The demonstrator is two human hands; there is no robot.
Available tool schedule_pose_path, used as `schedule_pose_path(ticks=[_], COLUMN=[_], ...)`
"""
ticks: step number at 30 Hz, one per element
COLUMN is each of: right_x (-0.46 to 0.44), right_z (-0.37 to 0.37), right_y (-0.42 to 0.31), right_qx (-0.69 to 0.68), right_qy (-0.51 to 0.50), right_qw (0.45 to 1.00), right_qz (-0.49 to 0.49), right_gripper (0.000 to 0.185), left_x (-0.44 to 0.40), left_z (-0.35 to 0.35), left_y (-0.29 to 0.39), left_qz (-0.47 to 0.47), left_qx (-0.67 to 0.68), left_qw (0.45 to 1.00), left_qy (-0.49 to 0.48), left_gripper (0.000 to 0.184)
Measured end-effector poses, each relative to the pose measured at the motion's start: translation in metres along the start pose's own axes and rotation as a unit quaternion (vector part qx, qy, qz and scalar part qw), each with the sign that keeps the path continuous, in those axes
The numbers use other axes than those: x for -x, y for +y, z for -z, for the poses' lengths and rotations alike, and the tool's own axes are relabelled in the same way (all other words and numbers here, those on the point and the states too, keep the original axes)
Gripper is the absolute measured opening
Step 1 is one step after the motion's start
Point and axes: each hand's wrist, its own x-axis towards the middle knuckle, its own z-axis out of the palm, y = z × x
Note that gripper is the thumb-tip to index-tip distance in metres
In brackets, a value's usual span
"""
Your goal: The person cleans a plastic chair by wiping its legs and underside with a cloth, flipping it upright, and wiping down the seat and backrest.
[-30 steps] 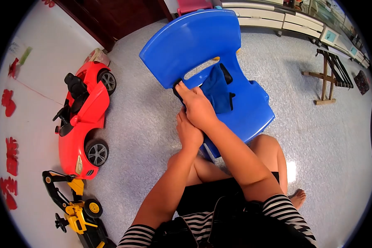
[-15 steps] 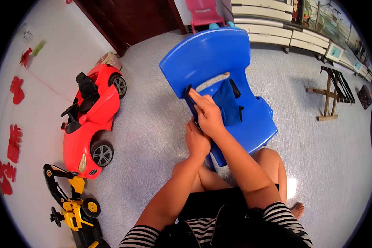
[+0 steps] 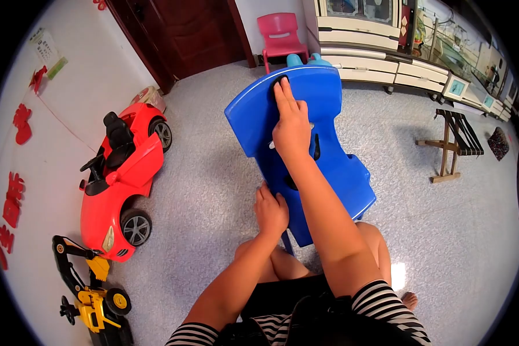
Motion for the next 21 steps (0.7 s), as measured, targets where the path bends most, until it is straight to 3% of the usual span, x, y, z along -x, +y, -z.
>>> schedule_pose_path(ticks=[2, 4, 6, 8, 12, 15, 16, 18, 20, 21], right_x=[0.001, 0.007, 0.005, -0.008, -0.038, -0.034, -0.031, -0.031, -0.042, -0.047], right_z=[-0.009, -0.011, -0.004, -0.007, 0.002, -0.009, -0.008, 0.009, 0.023, 0.018], right_y=[-0.004, -0.018, -0.021, 0.002, 0.025, 0.014, 0.012, 0.02, 0.046, 0.07], right_qx=[-0.005, -0.042, -0.001, 0.039, 0.116, 0.15, 0.101, 0.112, 0.122, 0.16], right_qy=[0.041, 0.013, -0.023, 0.023, 0.059, 0.082, 0.039, -0.049, -0.026, 0.062], right_qw=[0.997, 0.988, 0.989, 0.986, 0.989, 0.984, 0.992, 0.989, 0.99, 0.983], right_qz=[0.063, 0.149, 0.148, 0.163, 0.065, 0.045, 0.062, 0.079, 0.058, 0.071], right_gripper=[0.072, 0.067, 0.063, 0.059, 0.059, 0.061, 0.073, 0.069, 0.067, 0.06], left_x=[0.001, 0.001, 0.0, 0.001, 0.0, -0.001, -0.001, -0.003, -0.002, -0.001], left_z=[0.005, 0.003, 0.003, 0.004, 0.01, 0.009, 0.005, 0.005, 0.016, 0.015], left_y=[0.007, 0.002, 0.001, 0.001, 0.008, 0.009, 0.005, 0.005, 0.015, 0.013], left_qz=[0.019, 0.003, 0.006, 0.028, 0.021, 0.034, 0.03, 0.024, 0.027, 0.028], left_qx=[-0.004, 0.009, -0.003, 0.001, -0.013, -0.005, -0.009, -0.017, -0.024, -0.024], left_qw=[1.0, 1.0, 1.0, 0.999, 0.999, 0.998, 0.999, 0.999, 0.998, 0.998], left_qy=[-0.016, -0.022, -0.02, -0.037, -0.037, -0.046, -0.036, -0.027, -0.048, -0.048], left_gripper=[0.059, 0.059, 0.059, 0.058, 0.057, 0.057, 0.056, 0.056, 0.055, 0.055])
